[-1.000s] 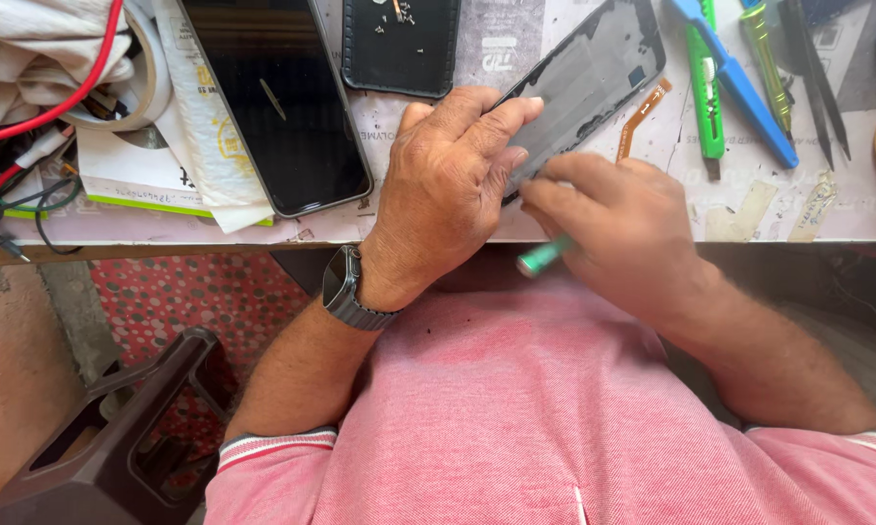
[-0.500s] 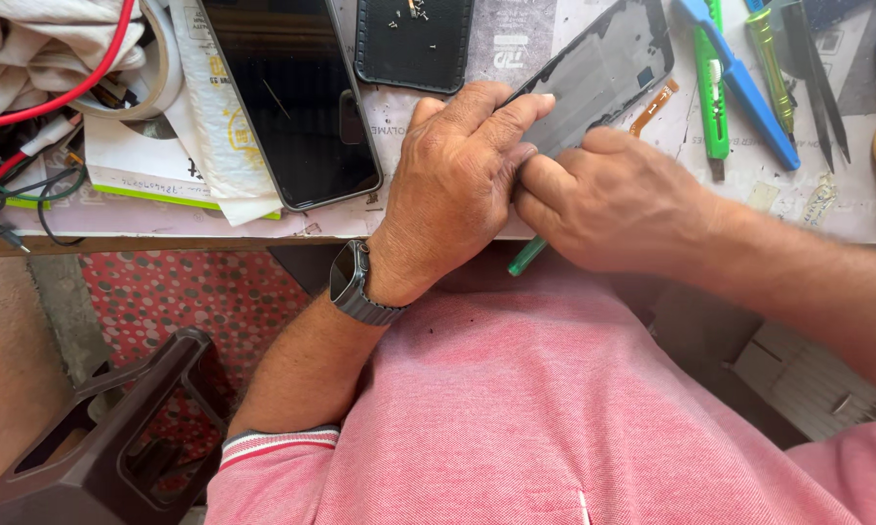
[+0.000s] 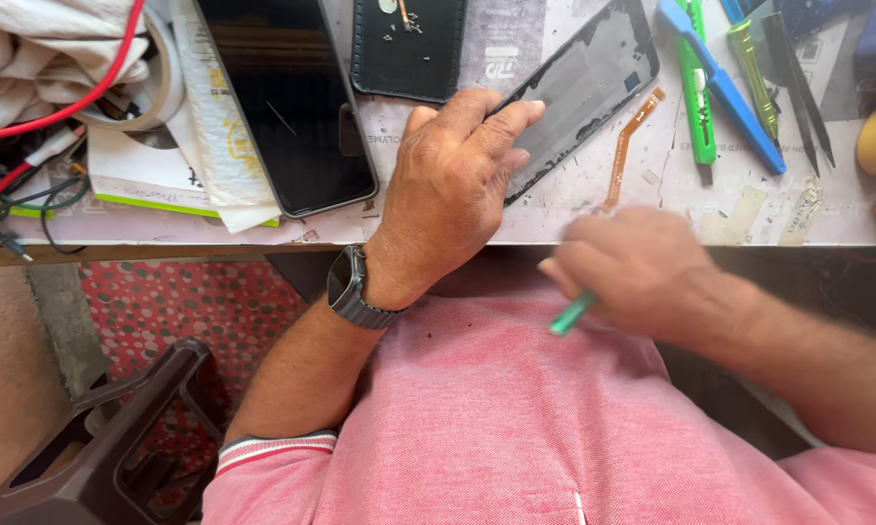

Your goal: The person scrapes adhesive residue from the inside of a smartphone frame using a small green tool. They hold the frame with one hand and carefully scrape along the edges and corners to remove the sticky material.

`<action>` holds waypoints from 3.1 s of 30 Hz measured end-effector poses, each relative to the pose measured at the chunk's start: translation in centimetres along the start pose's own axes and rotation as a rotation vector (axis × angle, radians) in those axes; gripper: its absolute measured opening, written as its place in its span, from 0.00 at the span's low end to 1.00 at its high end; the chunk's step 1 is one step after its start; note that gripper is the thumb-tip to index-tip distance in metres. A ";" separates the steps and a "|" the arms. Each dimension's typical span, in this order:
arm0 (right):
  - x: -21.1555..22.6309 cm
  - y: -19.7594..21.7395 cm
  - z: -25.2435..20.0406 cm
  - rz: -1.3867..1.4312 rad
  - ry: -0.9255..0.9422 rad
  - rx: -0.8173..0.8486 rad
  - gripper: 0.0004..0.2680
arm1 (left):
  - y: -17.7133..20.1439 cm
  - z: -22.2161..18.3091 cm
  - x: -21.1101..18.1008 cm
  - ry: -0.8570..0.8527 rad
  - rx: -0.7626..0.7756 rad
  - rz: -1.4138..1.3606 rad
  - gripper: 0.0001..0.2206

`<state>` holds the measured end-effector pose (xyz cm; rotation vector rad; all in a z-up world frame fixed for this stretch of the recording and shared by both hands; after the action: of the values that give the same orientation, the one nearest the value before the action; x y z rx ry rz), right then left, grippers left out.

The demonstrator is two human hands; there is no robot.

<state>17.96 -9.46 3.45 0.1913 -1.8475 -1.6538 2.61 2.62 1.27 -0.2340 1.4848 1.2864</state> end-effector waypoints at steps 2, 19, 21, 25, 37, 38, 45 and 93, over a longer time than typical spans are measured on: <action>0.6 0.8 0.3 0.151 0.033 -0.134 0.10 | -0.1 0.0 0.2 0.014 0.010 0.005 0.18; -2.1 5.4 -3.0 -0.115 -0.437 -0.234 0.08 | 0.5 0.8 -1.1 0.004 0.012 -0.010 0.17; -1.7 5.2 -2.2 -0.275 -0.392 -0.250 0.09 | 0.5 0.5 -0.7 0.008 0.013 -0.016 0.17; -0.3 4.6 -0.2 -0.237 -0.208 -0.343 0.09 | 0.5 0.3 -0.3 0.011 -0.003 -0.031 0.16; -1.2 1.9 0.8 0.764 -0.588 -0.592 0.08 | 1.4 -0.1 -0.2 0.228 -0.065 -0.369 0.11; -1.6 1.2 0.3 1.049 -0.727 -0.632 0.09 | 1.4 -0.1 -0.5 0.257 -0.077 -0.402 0.10; -3.2 -0.8 0.7 1.607 -0.531 -0.787 0.08 | 0.4 -0.1 -2.9 0.263 -0.134 -0.558 0.21; -3.1 1.5 2.7 -0.020 -0.178 -0.512 0.06 | -4.2 -0.5 -0.9 0.412 0.227 -1.133 0.20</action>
<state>19.36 -5.33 3.69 -0.1614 -1.4794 -2.1505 5.72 0.19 -0.46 -1.0557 1.4313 0.1525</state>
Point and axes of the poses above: each hand's wrist, its own z-axis towards the middle knuckle, its own y-axis out of the back of the hand, x = y × z, the point moved 4 cm from there along z, towards the middle knuckle, and after that the axes turned 10 degrees about y, right-handed, at the moved point
